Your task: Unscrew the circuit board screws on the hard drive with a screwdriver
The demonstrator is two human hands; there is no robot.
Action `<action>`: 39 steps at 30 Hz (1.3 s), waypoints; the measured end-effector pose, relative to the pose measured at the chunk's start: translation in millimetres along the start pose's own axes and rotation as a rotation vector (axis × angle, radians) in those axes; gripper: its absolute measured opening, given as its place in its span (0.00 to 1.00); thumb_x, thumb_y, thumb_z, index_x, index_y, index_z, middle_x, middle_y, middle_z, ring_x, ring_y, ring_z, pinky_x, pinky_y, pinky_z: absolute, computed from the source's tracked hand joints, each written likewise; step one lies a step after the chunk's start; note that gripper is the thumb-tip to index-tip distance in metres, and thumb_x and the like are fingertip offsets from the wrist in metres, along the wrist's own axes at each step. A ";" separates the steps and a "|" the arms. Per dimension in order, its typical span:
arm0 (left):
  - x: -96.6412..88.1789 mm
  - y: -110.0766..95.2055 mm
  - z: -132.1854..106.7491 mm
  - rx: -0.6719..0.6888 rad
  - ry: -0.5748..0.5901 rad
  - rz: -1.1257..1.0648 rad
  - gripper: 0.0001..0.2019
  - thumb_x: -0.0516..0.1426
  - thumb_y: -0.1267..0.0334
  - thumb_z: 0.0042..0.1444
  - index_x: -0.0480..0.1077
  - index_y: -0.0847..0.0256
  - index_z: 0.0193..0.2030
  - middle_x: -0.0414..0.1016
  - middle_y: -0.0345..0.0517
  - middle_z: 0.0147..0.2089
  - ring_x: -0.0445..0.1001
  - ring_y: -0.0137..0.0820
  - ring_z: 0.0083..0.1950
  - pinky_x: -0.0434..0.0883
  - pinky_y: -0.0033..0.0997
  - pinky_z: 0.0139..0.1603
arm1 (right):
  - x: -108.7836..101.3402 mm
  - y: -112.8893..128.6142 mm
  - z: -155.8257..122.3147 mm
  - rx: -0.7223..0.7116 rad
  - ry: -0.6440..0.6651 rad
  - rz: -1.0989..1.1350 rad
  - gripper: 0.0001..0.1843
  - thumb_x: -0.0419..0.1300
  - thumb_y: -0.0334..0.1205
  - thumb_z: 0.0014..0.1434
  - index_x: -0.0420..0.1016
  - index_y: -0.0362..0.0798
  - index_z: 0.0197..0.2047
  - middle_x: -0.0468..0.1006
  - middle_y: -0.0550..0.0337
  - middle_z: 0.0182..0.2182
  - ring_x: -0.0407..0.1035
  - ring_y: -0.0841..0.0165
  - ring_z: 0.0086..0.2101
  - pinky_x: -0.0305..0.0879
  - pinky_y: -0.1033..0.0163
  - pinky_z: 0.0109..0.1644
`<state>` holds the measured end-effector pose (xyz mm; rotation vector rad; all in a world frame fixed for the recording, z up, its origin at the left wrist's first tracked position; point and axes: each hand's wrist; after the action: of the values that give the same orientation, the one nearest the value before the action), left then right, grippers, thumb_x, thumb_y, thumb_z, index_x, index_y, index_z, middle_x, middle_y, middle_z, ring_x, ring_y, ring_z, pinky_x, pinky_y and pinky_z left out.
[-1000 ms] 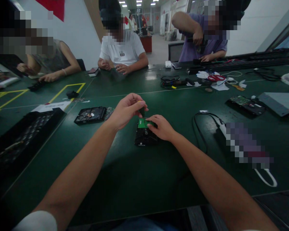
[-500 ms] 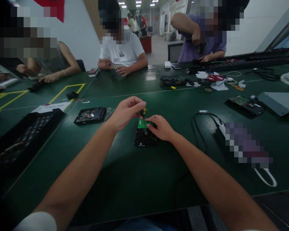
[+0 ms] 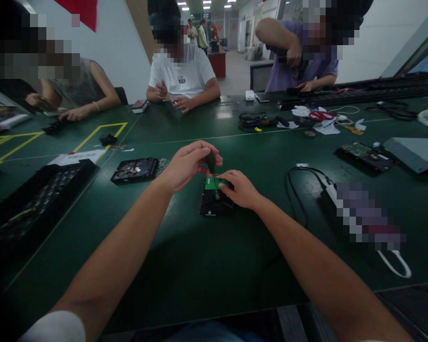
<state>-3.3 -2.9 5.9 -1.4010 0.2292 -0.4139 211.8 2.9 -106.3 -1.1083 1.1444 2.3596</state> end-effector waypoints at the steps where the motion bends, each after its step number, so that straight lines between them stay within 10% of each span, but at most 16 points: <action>1: 0.1 0.7 -0.1 0.008 -0.001 0.011 0.08 0.59 0.59 0.67 0.74 0.61 0.44 0.81 0.50 0.43 0.80 0.33 0.44 0.76 0.26 0.33 | 0.0 0.0 0.1 0.000 0.003 -0.001 0.18 0.60 0.46 0.71 0.77 0.54 0.61 0.78 0.50 0.56 0.71 0.54 0.58 0.68 0.42 0.64; 39: -0.8 3.9 0.6 0.077 -0.011 0.099 0.09 0.64 0.58 0.63 0.77 0.62 0.43 0.77 0.45 0.40 0.76 0.29 0.39 0.75 0.24 0.34 | 2.4 -4.5 -0.1 -0.012 0.006 -0.010 0.17 0.59 0.46 0.72 0.77 0.54 0.60 0.78 0.49 0.57 0.71 0.53 0.58 0.67 0.41 0.64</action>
<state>-3.2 -1.6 2.0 -1.3109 0.2699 -0.3304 212.8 5.5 -110.5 -1.1229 1.1259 2.3599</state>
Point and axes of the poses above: each hand's wrist, its own z-axis towards the middle knuckle, its own x-axis out of the palm, y = z × x
